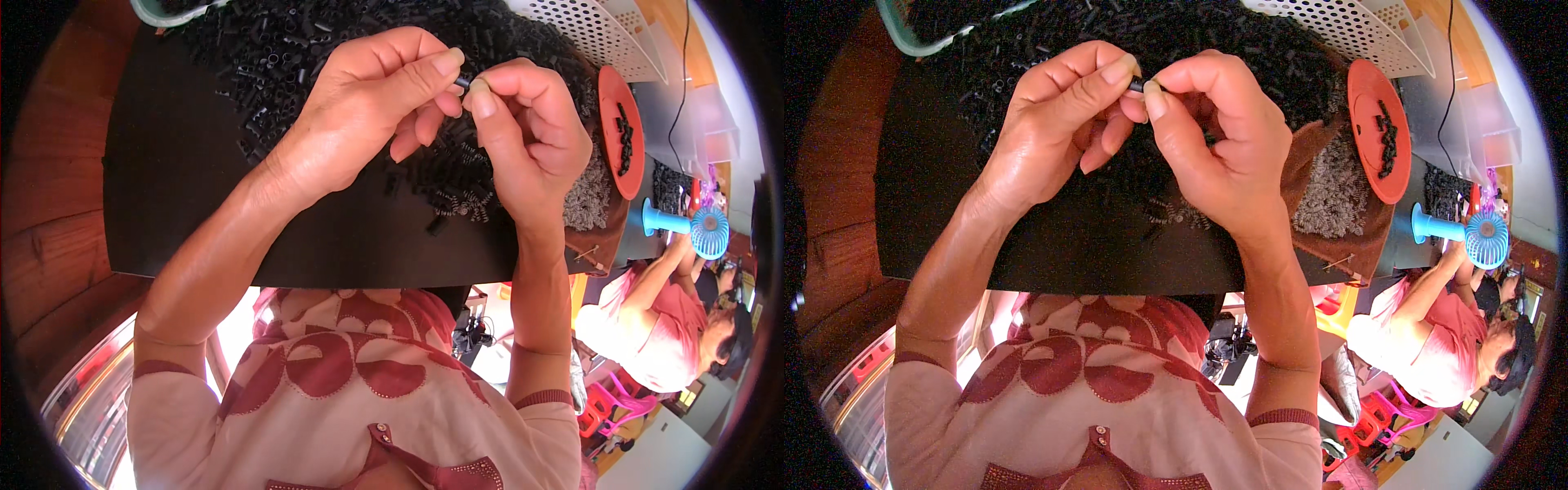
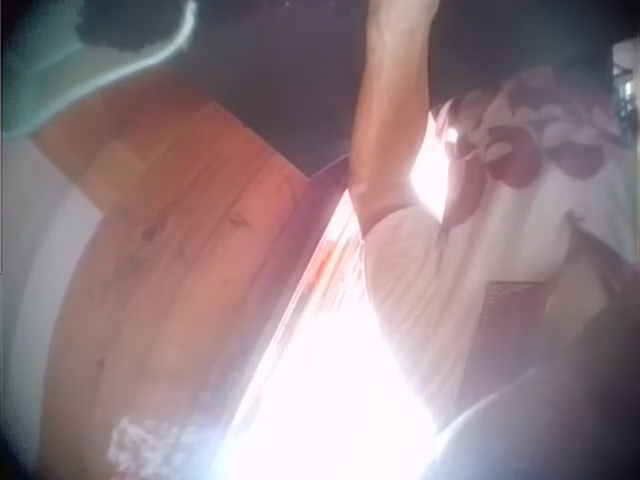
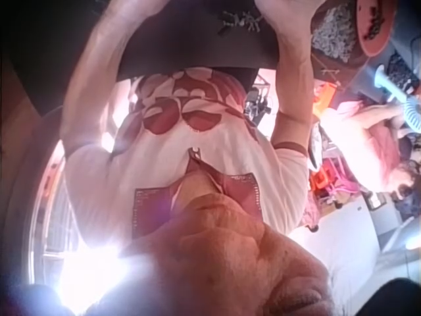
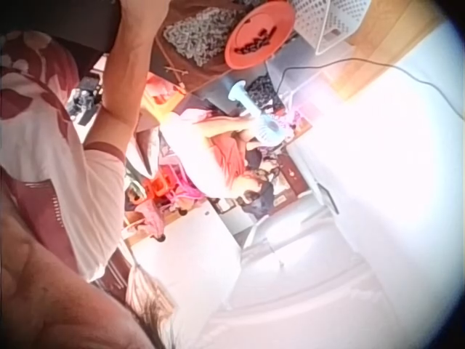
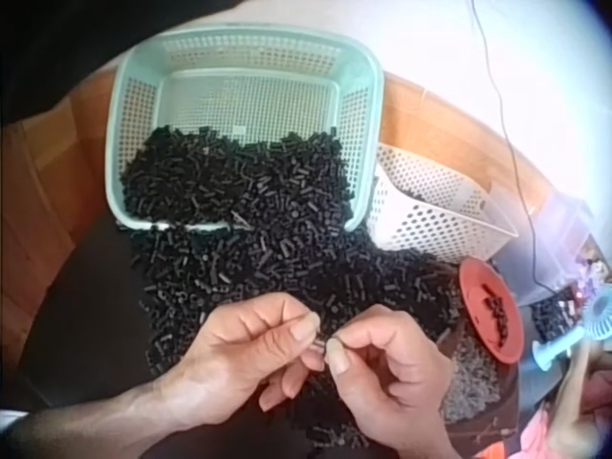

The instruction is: The person assembles or inspects small black plastic components by hand at a workbench.

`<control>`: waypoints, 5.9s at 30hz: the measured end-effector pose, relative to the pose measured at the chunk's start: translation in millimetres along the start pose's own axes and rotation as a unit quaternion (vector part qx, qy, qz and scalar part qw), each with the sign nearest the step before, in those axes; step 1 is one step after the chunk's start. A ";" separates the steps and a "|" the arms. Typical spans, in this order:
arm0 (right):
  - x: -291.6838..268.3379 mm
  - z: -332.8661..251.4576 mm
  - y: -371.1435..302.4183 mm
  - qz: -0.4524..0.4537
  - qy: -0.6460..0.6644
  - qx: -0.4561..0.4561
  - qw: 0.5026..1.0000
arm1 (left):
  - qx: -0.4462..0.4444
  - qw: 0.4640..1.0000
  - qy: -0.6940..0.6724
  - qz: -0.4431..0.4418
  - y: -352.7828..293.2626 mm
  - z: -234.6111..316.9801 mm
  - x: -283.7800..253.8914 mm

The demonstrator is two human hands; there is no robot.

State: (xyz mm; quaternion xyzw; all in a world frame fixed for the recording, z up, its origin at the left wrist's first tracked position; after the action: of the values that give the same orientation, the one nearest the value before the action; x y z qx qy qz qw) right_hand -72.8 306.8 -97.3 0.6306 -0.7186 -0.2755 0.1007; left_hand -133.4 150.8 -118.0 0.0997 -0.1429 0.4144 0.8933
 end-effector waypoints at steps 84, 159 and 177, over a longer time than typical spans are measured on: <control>0.5 6.3 -2.9 0.021 -0.072 0.006 0.997 | 0.050 0.994 0.090 0.041 -0.9 -1.0 0.0; -1.5 -13.4 10.5 -0.118 -0.179 -0.056 0.975 | -0.050 0.990 -0.132 -0.005 0.1 7.3 2.6; -10.7 -23.5 -4.4 -0.127 -0.220 -0.054 0.966 | -0.066 0.994 -0.084 -0.029 -4.7 5.0 11.1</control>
State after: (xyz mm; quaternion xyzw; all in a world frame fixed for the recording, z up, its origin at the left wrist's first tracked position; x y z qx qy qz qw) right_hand -55.6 310.5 -77.9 0.6344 -0.6208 -0.4563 -0.0624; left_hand -123.8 154.3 -109.9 0.0790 -0.2416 0.3678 0.8945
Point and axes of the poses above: each hand's wrist, its own y-axis towards the middle knuckle, its own x-axis out of the palm, z = x × y, the point moved 3 cm from there along y, towards the middle knuckle, and after that the axes turned 1 degree about x, right-handed, at the moved point
